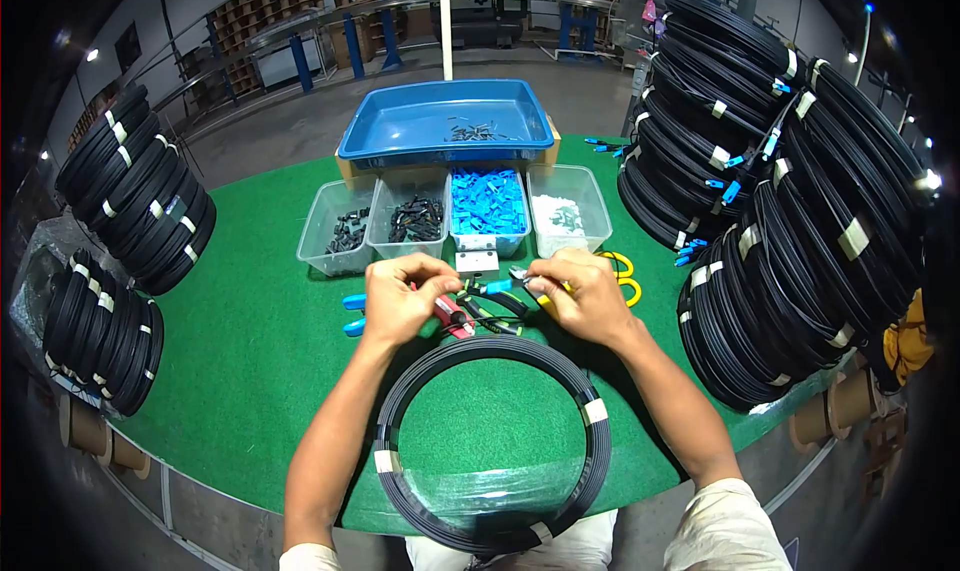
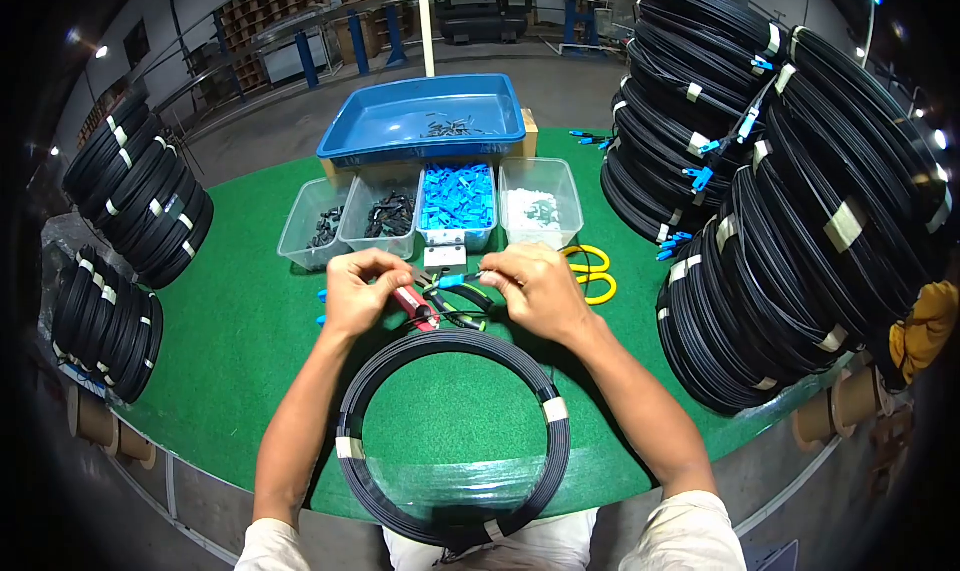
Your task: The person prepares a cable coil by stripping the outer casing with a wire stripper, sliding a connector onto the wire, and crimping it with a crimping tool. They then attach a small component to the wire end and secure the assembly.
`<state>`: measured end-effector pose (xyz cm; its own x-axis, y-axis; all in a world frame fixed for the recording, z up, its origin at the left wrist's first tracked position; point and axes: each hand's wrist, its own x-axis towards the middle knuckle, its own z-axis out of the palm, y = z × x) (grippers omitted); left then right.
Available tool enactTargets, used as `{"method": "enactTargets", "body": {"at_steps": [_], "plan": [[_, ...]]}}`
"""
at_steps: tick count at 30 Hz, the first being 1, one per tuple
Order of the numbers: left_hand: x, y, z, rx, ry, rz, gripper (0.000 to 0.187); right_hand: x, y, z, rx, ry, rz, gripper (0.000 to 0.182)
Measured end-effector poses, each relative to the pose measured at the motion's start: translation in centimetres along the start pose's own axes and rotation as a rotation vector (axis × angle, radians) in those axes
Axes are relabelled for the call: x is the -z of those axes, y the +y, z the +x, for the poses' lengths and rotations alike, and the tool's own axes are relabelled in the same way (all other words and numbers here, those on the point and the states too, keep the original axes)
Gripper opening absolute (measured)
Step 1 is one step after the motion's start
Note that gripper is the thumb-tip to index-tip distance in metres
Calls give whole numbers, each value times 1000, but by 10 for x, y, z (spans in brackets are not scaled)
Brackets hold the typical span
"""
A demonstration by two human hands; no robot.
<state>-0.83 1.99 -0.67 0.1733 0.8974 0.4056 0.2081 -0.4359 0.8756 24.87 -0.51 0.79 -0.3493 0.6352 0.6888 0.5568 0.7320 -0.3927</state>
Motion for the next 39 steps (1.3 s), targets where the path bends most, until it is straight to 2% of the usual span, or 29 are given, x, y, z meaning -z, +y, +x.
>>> {"method": "enactTargets", "body": {"at_steps": [3,4,6,8,10,14,16,18,20,22,25,27,30,32,39], "plan": [[10,7,0,-37,5,70,6,13,11,5,-25,30,-64,11],[10,16,-5,-28,-9,126,9,21,9,6,-110,2,-53,12],[0,37,-21,-56,-143,268,14,26,14,8,-157,-2,-33,13],[-13,64,-42,-179,-299,428,23,26,23,8,-131,10,-55,14],[-30,81,-64,-170,-491,469,34,22,31,10,-104,30,-79,17],[-69,113,-110,-117,-781,549,74,10,42,15,-67,75,-81,25],[-85,127,-125,-97,-897,573,80,8,40,19,-122,98,-131,27],[-100,127,-143,-147,-861,624,85,9,50,20,-90,100,-74,34],[-110,128,-153,-166,-870,631,83,10,60,18,-178,74,-32,41],[-120,127,-159,-83,-922,630,79,9,74,13,-130,91,-31,46],[-132,122,-165,-73,-912,614,71,13,76,6,-187,25,-71,53],[-135,120,-167,-78,-898,620,61,17,72,2,-215,-18,-120,54],[-134,122,-171,-101,-837,640,57,17,76,-2,-236,-58,-179,55],[-136,120,-173,-114,-809,653,56,16,85,-4,-166,-3,-156,55],[-142,126,-179,-96,-749,695,53,22,74,-5,-213,-39,-206,55]]}}
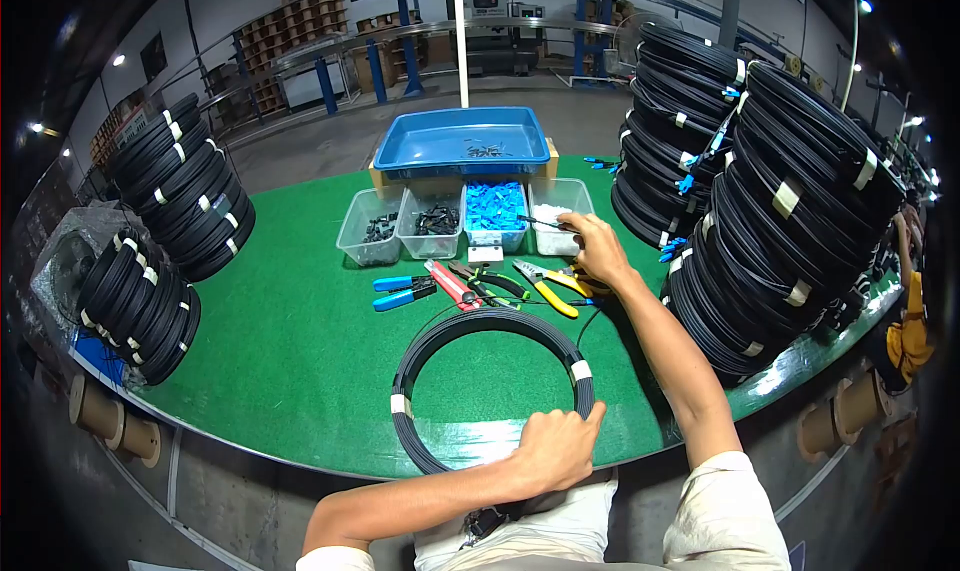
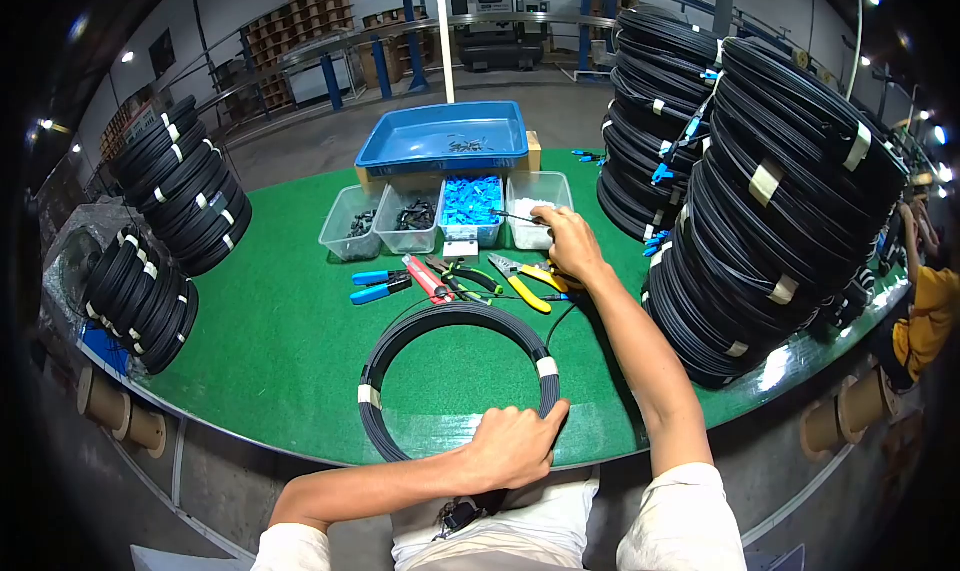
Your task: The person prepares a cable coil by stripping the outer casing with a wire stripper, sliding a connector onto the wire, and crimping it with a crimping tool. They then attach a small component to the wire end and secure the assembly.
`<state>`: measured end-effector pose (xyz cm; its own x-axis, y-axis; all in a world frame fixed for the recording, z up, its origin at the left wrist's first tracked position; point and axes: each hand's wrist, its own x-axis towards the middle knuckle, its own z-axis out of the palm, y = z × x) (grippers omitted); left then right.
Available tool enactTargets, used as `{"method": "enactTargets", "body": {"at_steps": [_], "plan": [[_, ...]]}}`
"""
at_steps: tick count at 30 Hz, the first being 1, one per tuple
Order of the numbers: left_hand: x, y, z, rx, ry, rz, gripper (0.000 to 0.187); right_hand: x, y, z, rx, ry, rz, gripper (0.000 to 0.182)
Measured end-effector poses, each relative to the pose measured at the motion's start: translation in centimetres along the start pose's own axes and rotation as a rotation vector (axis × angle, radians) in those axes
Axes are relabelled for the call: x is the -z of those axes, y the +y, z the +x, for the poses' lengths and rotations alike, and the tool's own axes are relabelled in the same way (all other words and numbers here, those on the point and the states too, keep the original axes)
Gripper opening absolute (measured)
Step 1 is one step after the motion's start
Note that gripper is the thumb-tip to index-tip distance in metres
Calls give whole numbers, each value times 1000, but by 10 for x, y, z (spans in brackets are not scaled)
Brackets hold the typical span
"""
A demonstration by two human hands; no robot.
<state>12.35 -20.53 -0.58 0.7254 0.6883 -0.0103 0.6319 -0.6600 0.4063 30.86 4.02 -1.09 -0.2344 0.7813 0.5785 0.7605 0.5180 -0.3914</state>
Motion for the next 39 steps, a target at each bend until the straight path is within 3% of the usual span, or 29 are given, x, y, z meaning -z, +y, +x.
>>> {"method": "enactTargets", "body": {"at_steps": [6,9,13,16,17,19,21,25,27,28,29,31,33,35,37,39], "plan": [[37,14,-28,-12,66,-3,64,14,-4,-9,39,31,-105,48],[79,20,-47,32,28,-38,66,23,0,-22,1,253,93,42],[139,11,-74,29,105,-283,63,26,-9,-54,-343,351,555,29],[179,-1,-86,72,222,-533,60,26,-40,-89,-534,128,715,27],[176,-20,-85,-2,340,-616,64,25,-52,-98,-565,21,758,27],[188,-18,-91,31,472,-1008,73,19,-78,-111,-623,-117,871,28],[198,-29,-94,17,578,-1040,82,10,-94,-116,-603,-237,905,31],[184,-63,-96,79,707,-1243,85,5,-103,-107,-546,-319,725,32],[165,-74,-95,57,726,-1351,84,2,-89,-97,-682,-326,942,37],[151,-79,-94,32,744,-1404,84,0,-84,-94,-752,-369,1013,48],[138,-84,-94,7,762,-1457,85,-1,-85,-95,-753,-373,1009,48],[123,-94,-100,5,736,-1525,83,-5,-96,-92,-797,-417,1371,50],[117,-109,-111,-34,728,-1642,82,-7,-102,-88,-815,-442,1459,50],[109,-122,-119,-15,727,-1646,82,-11,-95,-81,-783,-714,1422,50],[103,-140,-128,188,708,-1453,83,-24,-92,-80,-771,-698,1393,50],[96,-152,-136,249,675,-1338,83,-21,-102,-72,-751,-738,1305,48]]}}
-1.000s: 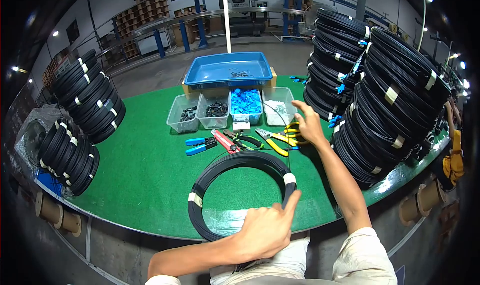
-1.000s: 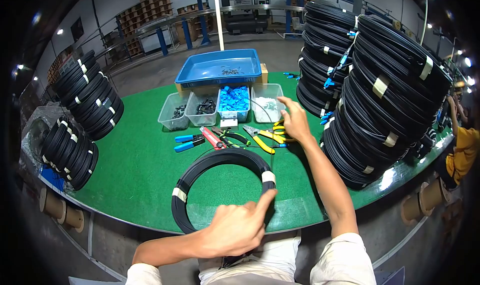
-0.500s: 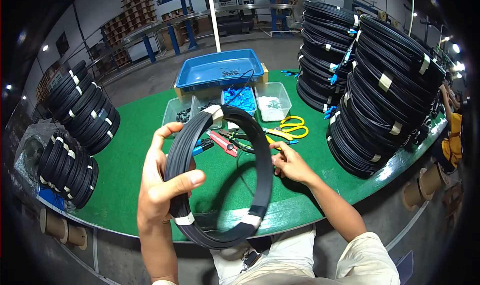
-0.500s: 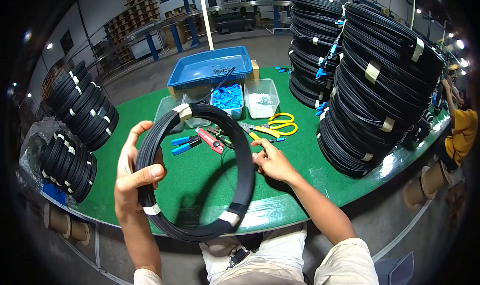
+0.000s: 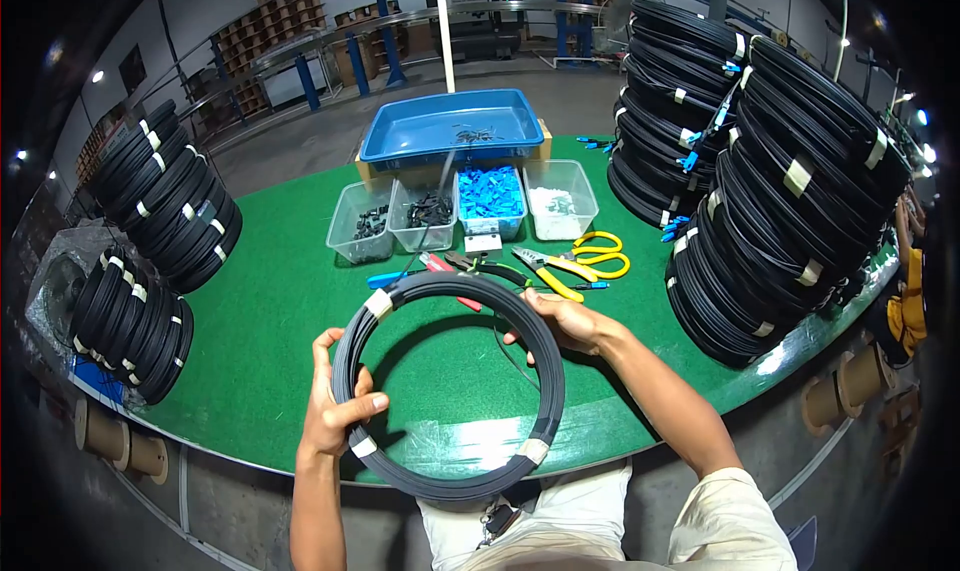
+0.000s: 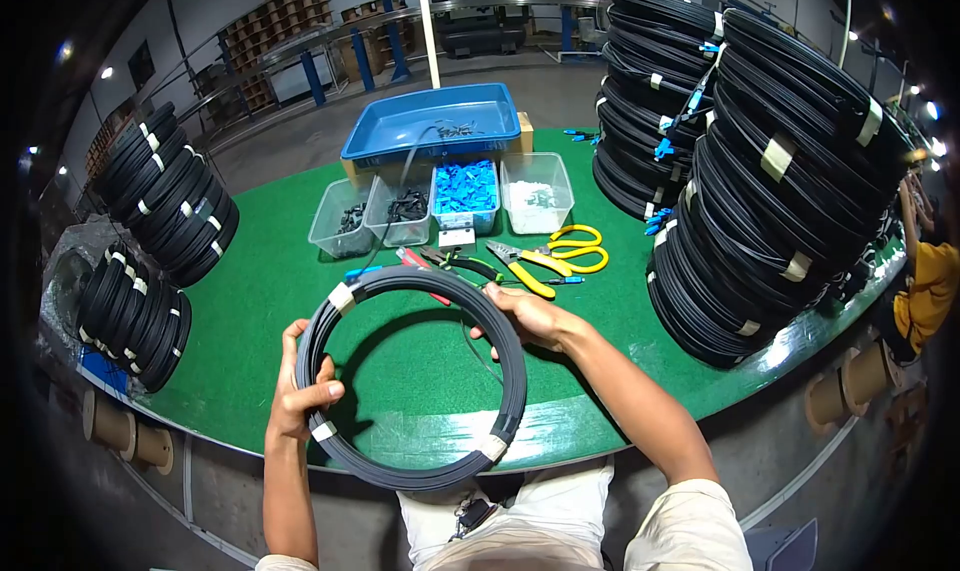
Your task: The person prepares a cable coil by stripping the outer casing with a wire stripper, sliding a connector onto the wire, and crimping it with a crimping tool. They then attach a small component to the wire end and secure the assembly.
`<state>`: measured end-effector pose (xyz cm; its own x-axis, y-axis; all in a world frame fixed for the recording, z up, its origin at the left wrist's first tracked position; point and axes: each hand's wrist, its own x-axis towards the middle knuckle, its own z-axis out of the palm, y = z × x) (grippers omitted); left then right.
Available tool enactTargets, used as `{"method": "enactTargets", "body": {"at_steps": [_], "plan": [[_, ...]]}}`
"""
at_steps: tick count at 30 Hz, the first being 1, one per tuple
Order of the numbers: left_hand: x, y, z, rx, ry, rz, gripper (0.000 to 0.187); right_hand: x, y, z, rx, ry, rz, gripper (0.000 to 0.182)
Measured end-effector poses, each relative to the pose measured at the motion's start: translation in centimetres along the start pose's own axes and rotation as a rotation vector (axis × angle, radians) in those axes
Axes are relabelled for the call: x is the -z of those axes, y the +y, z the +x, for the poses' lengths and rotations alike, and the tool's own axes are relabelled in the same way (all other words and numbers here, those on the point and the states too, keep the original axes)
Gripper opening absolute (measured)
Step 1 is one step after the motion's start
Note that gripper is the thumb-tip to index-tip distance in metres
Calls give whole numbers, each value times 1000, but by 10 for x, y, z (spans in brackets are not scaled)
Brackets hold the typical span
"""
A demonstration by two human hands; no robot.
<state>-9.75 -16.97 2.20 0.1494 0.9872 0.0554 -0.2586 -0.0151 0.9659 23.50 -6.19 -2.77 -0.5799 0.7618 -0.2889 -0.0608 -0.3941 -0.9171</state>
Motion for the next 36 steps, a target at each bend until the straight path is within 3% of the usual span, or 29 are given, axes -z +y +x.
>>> {"method": "enactTargets", "body": {"at_steps": [3,4,5,7,8,10,11,12,14,18,20,22,24,26,28,30,31,36], "plan": [[15,-20,-5,26,71,-40,84,6,2,12,12,0,-209,41],[23,-24,-10,72,116,73,81,3,-2,14,17,-7,-264,40],[32,-34,-11,-66,142,266,78,-1,-9,15,12,-7,-265,40],[39,-43,-10,-300,123,590,74,-14,-30,16,-94,21,-731,39],[40,-45,-14,-323,145,592,68,-13,-31,23,-98,20,-727,39],[41,-45,-19,-298,169,746,63,-18,-36,32,106,-45,-1063,41],[41,-48,-20,-293,172,745,63,-20,-44,33,76,-41,-1212,45],[40,-53,-20,-272,211,663,60,-23,-45,37,147,-1,-1235,43],[39,-58,-22,-246,253,578,57,-33,-52,43,-91,52,-1267,38],[25,-40,-23,-259,182,809,52,-48,-31,41,98,427,-1249,35],[17,-27,-25,-97,133,1027,53,-46,-18,41,211,557,-1210,34],[18,-25,-23,-145,123,1075,51,-47,-6,39,423,659,-1210,30],[10,-16,-16,-284,115,1321,44,-47,-10,33,400,660,-1189,29],[7,-11,0,-293,64,1288,45,-50,-17,24,319,660,-1068,32],[-9,-5,21,-374,-142,1231,50,-42,-11,18,290,656,-1100,30],[-26,-5,41,-458,-306,1295,57,-37,-3,8,280,749,-1375,28],[-34,-5,49,-487,-364,1408,58,-40,-8,-1,189,754,-1403,26],[-43,-33,97,-585,-505,1425,54,-30,-1,-33,144,975,-1465,24]]}}
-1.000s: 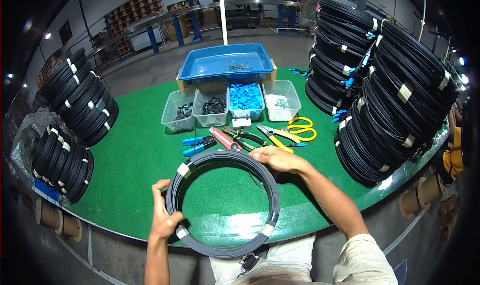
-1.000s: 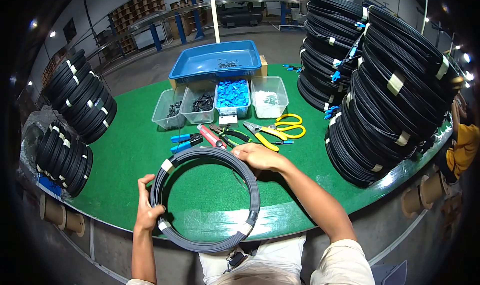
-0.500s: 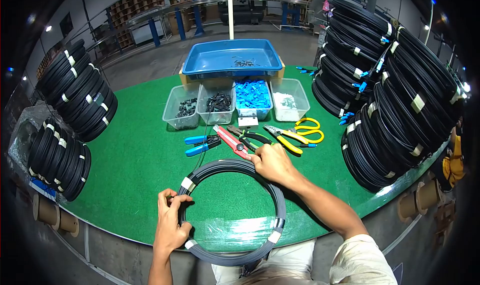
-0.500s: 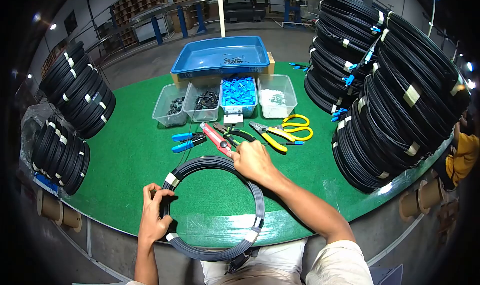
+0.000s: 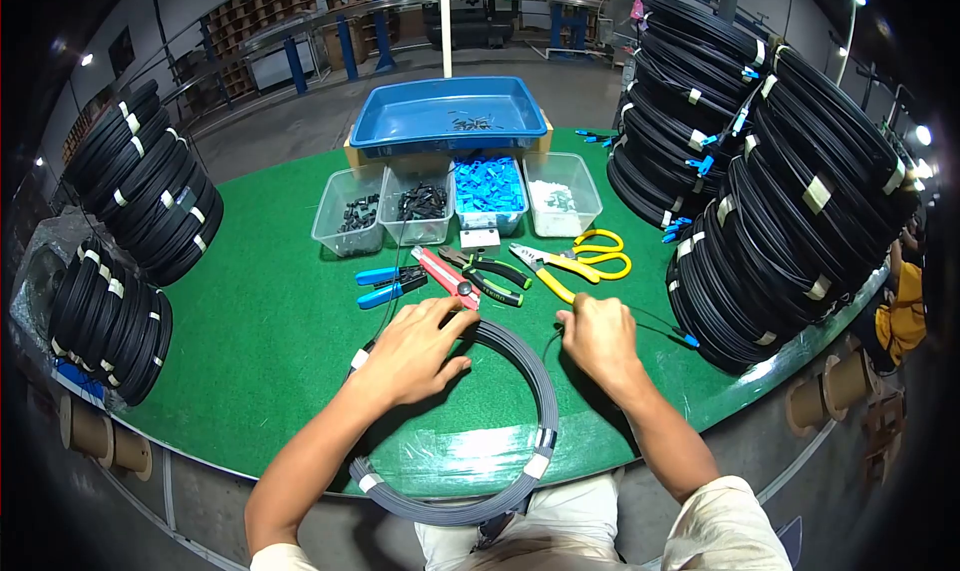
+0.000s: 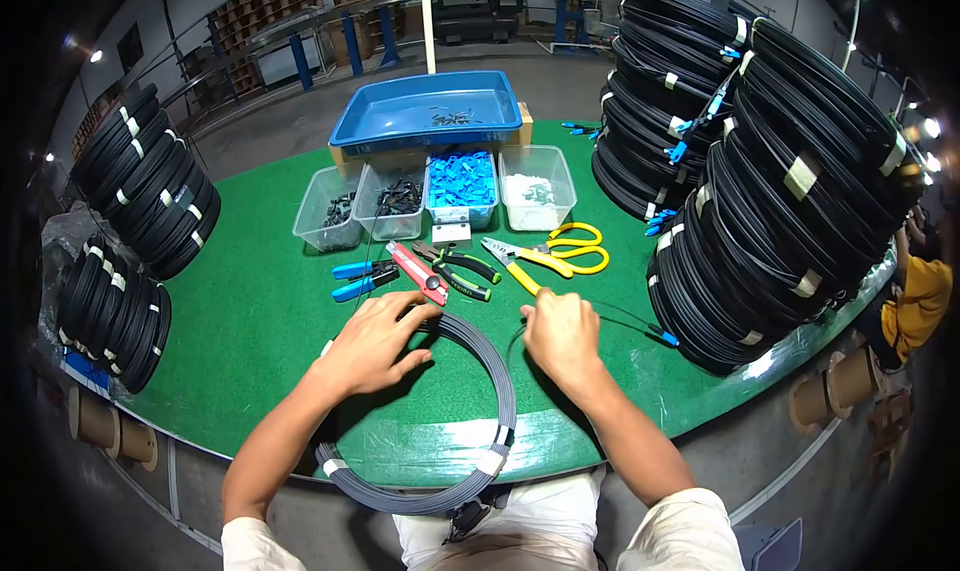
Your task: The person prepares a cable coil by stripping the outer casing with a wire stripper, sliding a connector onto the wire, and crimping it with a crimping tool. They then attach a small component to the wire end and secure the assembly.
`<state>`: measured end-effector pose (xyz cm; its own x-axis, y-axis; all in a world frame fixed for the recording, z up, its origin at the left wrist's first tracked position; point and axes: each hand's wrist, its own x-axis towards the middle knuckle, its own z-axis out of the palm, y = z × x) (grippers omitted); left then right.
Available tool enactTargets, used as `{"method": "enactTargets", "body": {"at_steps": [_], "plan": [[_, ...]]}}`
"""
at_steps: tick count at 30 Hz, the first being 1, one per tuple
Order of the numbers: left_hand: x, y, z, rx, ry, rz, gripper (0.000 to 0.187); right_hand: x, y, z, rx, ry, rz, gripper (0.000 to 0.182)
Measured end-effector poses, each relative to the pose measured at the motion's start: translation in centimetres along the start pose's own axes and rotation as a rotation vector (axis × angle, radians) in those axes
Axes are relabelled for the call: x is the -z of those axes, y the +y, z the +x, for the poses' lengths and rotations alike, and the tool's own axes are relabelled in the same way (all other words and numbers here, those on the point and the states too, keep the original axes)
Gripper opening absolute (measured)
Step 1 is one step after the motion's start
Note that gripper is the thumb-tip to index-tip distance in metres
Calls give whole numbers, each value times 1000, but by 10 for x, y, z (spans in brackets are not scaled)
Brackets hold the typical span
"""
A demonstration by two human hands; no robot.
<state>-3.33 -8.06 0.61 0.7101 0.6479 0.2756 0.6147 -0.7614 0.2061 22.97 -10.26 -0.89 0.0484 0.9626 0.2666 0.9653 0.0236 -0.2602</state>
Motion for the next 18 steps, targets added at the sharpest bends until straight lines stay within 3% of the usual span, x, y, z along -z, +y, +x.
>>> {"method": "enactTargets", "body": {"at_steps": [2,4,7,10,12,16,18], "plan": [[-10,-7,10,-12,-72,56,48,2,14,-1,-63,149,148,21],[-16,-15,18,-57,25,78,33,0,27,5,-40,227,355,14],[-14,-20,23,-50,33,-23,30,0,21,13,-25,288,528,12],[-12,-22,24,9,54,-127,28,-7,-2,24,24,240,1250,16],[-11,-26,23,49,213,-358,28,-6,-19,38,53,201,1435,18],[23,-35,26,218,577,-528,23,5,-51,67,50,159,1553,7],[42,-58,23,328,692,-816,26,8,-58,74,74,-17,1619,11]]}}
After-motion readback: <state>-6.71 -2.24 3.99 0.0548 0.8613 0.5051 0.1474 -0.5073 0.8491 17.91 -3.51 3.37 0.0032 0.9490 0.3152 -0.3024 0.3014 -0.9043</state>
